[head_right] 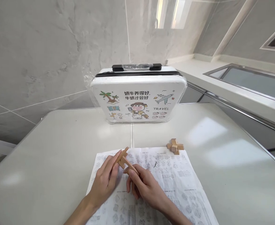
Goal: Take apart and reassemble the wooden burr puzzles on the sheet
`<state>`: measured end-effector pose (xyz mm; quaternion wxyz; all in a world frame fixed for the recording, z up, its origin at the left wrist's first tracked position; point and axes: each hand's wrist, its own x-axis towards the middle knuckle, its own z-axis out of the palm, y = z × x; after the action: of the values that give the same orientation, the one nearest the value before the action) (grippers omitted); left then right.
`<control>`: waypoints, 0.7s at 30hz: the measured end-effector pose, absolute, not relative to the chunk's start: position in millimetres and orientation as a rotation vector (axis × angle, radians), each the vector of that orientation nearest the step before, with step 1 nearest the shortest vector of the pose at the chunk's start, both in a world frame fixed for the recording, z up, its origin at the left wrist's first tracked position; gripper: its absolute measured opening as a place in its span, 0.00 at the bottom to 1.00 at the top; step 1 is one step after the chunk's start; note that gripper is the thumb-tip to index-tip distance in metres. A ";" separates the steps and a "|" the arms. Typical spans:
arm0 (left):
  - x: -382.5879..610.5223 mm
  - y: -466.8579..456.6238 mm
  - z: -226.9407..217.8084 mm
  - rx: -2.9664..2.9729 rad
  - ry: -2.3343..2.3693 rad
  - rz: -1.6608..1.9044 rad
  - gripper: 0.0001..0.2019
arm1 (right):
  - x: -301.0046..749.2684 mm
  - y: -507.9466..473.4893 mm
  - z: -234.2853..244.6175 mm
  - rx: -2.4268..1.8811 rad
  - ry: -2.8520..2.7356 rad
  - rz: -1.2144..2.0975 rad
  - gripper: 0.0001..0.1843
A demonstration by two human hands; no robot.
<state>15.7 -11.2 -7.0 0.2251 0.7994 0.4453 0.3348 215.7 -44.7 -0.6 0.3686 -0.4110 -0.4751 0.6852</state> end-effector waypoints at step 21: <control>13.4 -7.4 -10.0 2.404 1.000 1.092 0.17 | 211.1 -46.7 -12.8 -1.011 -1.143 1.848 0.26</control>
<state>13.4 -7.4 -10.0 0.1583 0.8407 0.3497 0.3818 211.1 -46.7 -12.8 0.3641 -0.3929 -0.4443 0.7181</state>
